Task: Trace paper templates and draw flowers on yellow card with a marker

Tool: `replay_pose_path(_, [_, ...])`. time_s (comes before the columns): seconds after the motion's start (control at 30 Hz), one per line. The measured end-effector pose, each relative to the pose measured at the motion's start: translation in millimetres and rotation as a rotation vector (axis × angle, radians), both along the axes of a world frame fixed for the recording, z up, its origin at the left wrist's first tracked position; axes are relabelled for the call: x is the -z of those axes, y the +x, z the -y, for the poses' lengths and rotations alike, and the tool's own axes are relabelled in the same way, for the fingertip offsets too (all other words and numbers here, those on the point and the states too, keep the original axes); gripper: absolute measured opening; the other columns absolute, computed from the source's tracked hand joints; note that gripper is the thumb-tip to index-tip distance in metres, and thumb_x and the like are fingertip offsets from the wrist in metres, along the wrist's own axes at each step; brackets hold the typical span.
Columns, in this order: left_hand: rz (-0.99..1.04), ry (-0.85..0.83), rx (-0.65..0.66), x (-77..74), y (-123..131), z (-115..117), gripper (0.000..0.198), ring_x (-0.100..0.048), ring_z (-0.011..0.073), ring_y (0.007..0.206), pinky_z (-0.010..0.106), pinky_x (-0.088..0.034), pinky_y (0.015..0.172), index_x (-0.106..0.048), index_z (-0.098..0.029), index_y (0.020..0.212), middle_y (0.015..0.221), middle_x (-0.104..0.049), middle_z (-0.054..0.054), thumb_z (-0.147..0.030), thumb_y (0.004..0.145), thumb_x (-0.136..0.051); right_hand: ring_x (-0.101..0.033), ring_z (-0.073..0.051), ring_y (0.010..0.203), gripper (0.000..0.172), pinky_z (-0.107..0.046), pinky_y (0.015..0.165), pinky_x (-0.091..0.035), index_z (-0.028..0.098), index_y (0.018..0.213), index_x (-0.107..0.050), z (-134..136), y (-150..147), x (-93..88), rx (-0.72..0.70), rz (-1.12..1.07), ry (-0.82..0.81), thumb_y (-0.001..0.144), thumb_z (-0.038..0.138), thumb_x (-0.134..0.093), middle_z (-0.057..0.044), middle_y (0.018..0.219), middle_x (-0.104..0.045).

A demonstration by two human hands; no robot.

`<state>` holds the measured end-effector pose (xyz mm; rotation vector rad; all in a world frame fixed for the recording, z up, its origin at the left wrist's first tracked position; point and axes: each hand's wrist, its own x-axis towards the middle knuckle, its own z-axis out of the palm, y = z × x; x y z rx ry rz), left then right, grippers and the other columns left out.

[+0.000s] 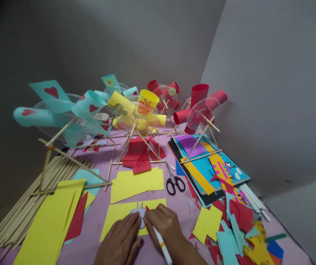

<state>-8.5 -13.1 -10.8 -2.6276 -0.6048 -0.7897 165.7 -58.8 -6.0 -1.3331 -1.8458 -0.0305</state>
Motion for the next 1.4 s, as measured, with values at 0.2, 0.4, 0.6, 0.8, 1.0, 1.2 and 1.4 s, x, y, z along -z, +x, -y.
replay_pose_path(0.2, [0.134,-0.269,0.043,-6.6,7.2,-7.2,0.041,-0.066,0.0157,0.084,0.028,-0.053,0.071,-0.063,-0.017,0.096,0.095,-0.07,0.005,-0.022,0.1,-0.023,-0.057,-0.017,0.057,0.025,-0.028,0.055,-0.046,0.019,0.085,-0.062,3.5,-0.6,-8.7,0.038,-0.05,-0.046,0.096,0.016,-0.04,-0.004,0.066,-0.068])
replay_pose_path(0.4, [0.109,-0.64,0.023,-16.8,14.4,-9.7,0.02,-0.062,0.0206,0.085,0.035,-0.053,0.072,-0.064,-0.02,0.093,0.095,-0.064,0.007,-0.018,0.091,-0.044,-0.061,-0.02,0.059,0.028,-0.032,0.058,-0.051,0.024,0.089,-0.065,7.2,-1.6,-15.7,0.09,-0.154,-0.055,0.099,0.023,-0.039,-0.004,0.068,-0.07])
replay_pose_path(0.6, [0.11,-0.778,0.009,-16.5,13.8,-12.6,0.014,-0.06,0.0219,0.089,0.036,-0.051,0.076,-0.061,-0.022,0.097,0.097,-0.063,0.006,-0.02,0.089,-0.05,-0.064,-0.02,0.068,0.021,-0.031,0.063,-0.052,0.023,0.087,-0.065,7.9,1.5,-9.0,0.128,-0.398,-0.092,0.095,0.022,-0.045,-0.005,0.074,-0.07])
replay_pose_path(0.8, [0.125,-0.807,0.026,-16.2,11.3,-12.6,0.014,-0.06,0.0214,0.089,0.035,-0.05,0.075,-0.06,-0.023,0.099,0.098,-0.062,0.006,-0.02,0.089,-0.051,-0.064,-0.017,0.061,0.017,-0.026,0.056,-0.049,0.019,0.084,-0.061,12.6,-0.4,-7.0,0.224,-0.563,-0.192,0.09,0.021,-0.046,-0.003,0.067,-0.066])
replay_pose_path(1.0, [0.141,-0.811,0.024,-12.1,10.5,-13.9,0.016,-0.059,0.0208,0.09,0.034,-0.049,0.075,-0.059,-0.024,0.102,0.1,-0.062,0.005,-0.022,0.089,-0.052,-0.046,-0.011,0.034,0.013,-0.02,0.036,-0.033,0.023,0.068,-0.047,13.0,-9.2,-4.6,0.198,-0.438,-0.192,0.077,0.014,-0.043,0.007,0.044,-0.047])
replay_pose_path(1.2, [0.154,-0.808,0.033,-13.6,11.9,-15.4,0.017,-0.06,0.0202,0.089,0.033,-0.049,0.074,-0.059,-0.024,0.103,0.099,-0.063,0.005,-0.021,0.089,-0.05,-0.049,-0.011,0.039,0.016,-0.02,0.042,-0.037,0.022,0.066,-0.047,10.8,-6.2,-10.9,0.097,-0.321,-0.194,0.076,0.011,-0.042,0.005,0.048,-0.051])
replay_pose_path(1.4, [0.152,-0.796,0.031,-14.7,12.6,-15.0,0.018,-0.06,0.0197,0.089,0.032,-0.049,0.074,-0.059,-0.025,0.104,0.1,-0.063,0.004,-0.022,0.088,-0.051,-0.05,-0.011,0.04,0.015,-0.02,0.042,-0.037,0.022,0.068,-0.049,12.0,-7.2,-10.5,0.07,-0.307,-0.182,0.078,0.011,-0.044,0.005,0.05,-0.052])
